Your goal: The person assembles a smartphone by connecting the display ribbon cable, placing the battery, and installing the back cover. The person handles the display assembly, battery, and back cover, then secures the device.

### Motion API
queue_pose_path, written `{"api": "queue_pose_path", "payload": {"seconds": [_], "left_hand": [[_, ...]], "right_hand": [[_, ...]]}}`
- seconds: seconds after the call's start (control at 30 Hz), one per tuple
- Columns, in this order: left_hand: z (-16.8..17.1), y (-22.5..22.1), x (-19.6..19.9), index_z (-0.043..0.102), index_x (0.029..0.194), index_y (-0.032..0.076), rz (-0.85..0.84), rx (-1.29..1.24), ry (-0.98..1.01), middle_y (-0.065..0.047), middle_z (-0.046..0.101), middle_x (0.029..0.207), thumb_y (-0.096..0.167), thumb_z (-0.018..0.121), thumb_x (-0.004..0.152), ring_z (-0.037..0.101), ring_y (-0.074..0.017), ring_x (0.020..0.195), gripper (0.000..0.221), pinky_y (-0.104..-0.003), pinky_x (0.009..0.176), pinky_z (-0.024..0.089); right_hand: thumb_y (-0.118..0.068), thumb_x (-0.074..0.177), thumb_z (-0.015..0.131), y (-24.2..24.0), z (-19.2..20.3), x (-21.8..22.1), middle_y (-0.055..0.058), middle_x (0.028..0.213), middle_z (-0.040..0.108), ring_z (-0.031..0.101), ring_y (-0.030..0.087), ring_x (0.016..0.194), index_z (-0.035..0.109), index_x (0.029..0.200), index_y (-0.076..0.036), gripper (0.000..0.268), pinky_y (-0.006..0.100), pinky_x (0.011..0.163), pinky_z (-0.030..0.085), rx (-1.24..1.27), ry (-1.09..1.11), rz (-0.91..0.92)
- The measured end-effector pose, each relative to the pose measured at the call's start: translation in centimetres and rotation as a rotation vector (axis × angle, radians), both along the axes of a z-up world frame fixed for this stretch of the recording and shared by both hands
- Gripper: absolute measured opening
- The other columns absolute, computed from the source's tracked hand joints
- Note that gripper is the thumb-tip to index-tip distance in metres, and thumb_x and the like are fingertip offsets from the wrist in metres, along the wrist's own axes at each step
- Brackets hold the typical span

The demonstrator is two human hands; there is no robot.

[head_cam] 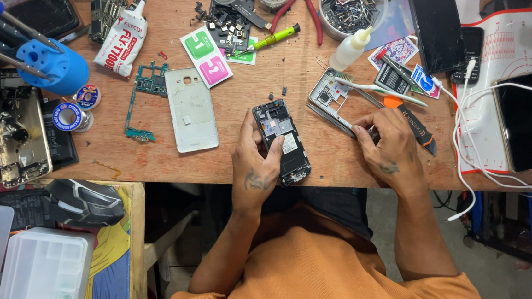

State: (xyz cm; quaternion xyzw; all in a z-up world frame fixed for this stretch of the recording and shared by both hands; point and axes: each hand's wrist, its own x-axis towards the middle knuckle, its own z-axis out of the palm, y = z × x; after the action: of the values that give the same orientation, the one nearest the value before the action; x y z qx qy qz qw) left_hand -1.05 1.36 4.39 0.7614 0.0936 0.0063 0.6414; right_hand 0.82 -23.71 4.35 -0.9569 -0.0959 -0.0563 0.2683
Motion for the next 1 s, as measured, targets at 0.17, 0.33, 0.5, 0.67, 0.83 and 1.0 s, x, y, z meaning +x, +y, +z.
{"api": "queue_pose_path", "payload": {"seconds": [0.17, 0.33, 0.5, 0.67, 0.83, 1.0], "left_hand": [[0.6, -0.3, -0.7, 0.024, 0.157, -0.004, -0.036, -0.001, 0.092, -0.013, 0.076, 0.101, 0.008, 0.069, 0.089, 0.073, -0.0154, 0.084, 0.082, -0.029, 0.076, 0.059], [1.6, -0.7, -1.8, 0.027, 0.157, -0.002, -0.04, -0.044, 0.067, -0.017, 0.067, 0.118, 0.007, 0.07, 0.088, 0.068, -0.0179, 0.088, 0.082, -0.028, 0.071, 0.059], [1.9, -0.8, -2.8, 0.034, 0.155, -0.004, -0.03, -0.053, 0.045, -0.024, 0.054, 0.13, 0.007, 0.069, 0.091, 0.064, -0.0198, 0.098, 0.074, -0.026, 0.073, 0.062], [1.7, -0.5, -3.5, 0.034, 0.153, -0.01, -0.063, -0.041, 0.033, -0.024, 0.05, 0.137, 0.01, 0.063, 0.097, 0.063, -0.0242, 0.112, 0.066, -0.029, 0.084, 0.063], [1.8, -0.3, -4.2, 0.03, 0.15, -0.014, -0.07, -0.12, 0.055, -0.026, 0.044, 0.149, 0.011, 0.056, 0.099, 0.064, -0.0281, 0.12, 0.062, -0.032, 0.09, 0.061], [1.9, -0.1, -5.2, 0.03, 0.152, -0.012, -0.074, -0.195, 0.154, -0.027, 0.057, 0.139, 0.013, 0.055, 0.099, 0.068, -0.0295, 0.119, 0.063, -0.032, 0.096, 0.057]], "right_hand": [[-0.017, 0.093, 0.079, -1.2, -0.2, 0.3, 0.018, 0.104, 0.065, 0.058, 0.032, 0.102, 0.074, 0.112, 0.001, 0.027, 0.042, 0.093, 0.047, -0.081, -0.172, -0.066], [-0.015, 0.095, 0.078, -1.8, -0.5, 0.9, 0.017, 0.102, 0.064, 0.056, 0.033, 0.105, 0.076, 0.115, -0.001, 0.025, 0.044, 0.097, 0.046, -0.135, -0.191, -0.141], [-0.014, 0.097, 0.077, -2.0, -1.0, 1.9, 0.013, 0.097, 0.066, 0.058, 0.032, 0.1, 0.077, 0.1, -0.002, 0.012, 0.043, 0.094, 0.046, -0.08, -0.132, -0.168], [-0.015, 0.098, 0.077, -2.5, -1.2, 2.4, 0.014, 0.092, 0.066, 0.061, 0.031, 0.095, 0.075, 0.095, -0.001, 0.015, 0.045, 0.09, 0.047, -0.069, -0.099, -0.148], [-0.016, 0.099, 0.073, -2.7, 0.0, 2.6, 0.012, 0.088, 0.068, 0.062, 0.023, 0.078, 0.073, 0.099, 0.001, 0.017, 0.039, 0.072, 0.049, 0.093, 0.036, -0.166], [-0.019, 0.099, 0.069, -1.8, 1.6, 2.2, 0.009, 0.079, 0.067, 0.056, 0.012, 0.067, 0.073, 0.102, -0.002, 0.018, 0.032, 0.059, 0.044, 0.377, 0.408, -0.261]]}}
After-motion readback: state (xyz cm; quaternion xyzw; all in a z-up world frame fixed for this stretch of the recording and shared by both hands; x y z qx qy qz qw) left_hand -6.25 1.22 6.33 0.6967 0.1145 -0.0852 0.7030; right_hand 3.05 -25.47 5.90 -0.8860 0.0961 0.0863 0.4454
